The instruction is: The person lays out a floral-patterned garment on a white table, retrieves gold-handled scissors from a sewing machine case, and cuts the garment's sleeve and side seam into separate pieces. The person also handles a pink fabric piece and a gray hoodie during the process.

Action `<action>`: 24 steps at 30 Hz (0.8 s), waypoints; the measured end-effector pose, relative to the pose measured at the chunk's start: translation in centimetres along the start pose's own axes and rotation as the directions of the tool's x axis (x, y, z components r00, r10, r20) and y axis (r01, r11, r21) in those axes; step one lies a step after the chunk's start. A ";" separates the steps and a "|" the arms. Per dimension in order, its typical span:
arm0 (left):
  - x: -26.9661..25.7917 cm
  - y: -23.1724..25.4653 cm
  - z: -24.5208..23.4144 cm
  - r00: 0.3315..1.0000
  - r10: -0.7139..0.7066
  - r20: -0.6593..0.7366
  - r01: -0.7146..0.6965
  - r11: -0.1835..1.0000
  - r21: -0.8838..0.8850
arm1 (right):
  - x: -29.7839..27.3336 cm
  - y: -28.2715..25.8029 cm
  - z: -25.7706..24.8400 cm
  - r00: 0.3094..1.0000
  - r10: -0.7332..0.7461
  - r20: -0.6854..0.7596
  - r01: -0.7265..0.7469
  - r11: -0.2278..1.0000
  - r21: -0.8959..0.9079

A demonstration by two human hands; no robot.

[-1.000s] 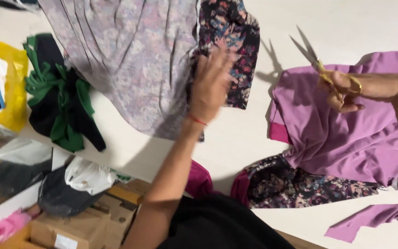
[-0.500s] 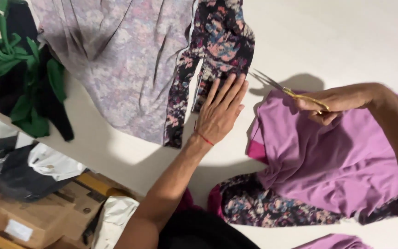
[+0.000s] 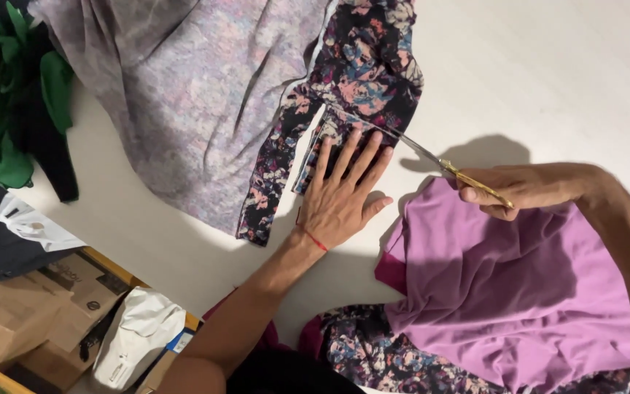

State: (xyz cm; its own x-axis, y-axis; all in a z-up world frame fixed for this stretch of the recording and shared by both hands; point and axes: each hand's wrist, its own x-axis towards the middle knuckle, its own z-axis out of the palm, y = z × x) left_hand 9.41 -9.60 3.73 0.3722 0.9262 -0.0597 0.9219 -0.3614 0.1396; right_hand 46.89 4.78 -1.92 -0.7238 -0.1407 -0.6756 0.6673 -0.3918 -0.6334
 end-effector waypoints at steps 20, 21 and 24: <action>-0.2 -0.2 -0.2 1.000 -0.011 -0.009 0.011 0.999 -0.037 | 0.5 -9.2 1.1 0.890 0.384 -0.247 -0.454 0.794 -0.404; -0.2 -0.2 -0.2 1.000 -0.010 -0.012 0.010 0.999 -0.046 | 0.4 -8.7 0.8 0.911 0.343 -0.229 -0.408 0.829 -0.381; -0.3 -0.2 0.2 1.000 -0.016 -0.019 0.015 0.997 -0.070 | 0.5 -6.0 -0.1 0.935 0.277 -0.222 -0.346 0.847 -0.403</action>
State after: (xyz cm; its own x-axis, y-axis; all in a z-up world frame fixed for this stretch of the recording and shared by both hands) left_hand 9.17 -9.80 3.49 0.3552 0.9338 -0.0432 0.9175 -0.3395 0.2071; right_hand 42.55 7.17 1.49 -0.4531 -0.0382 -0.8906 0.8867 0.0837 -0.4547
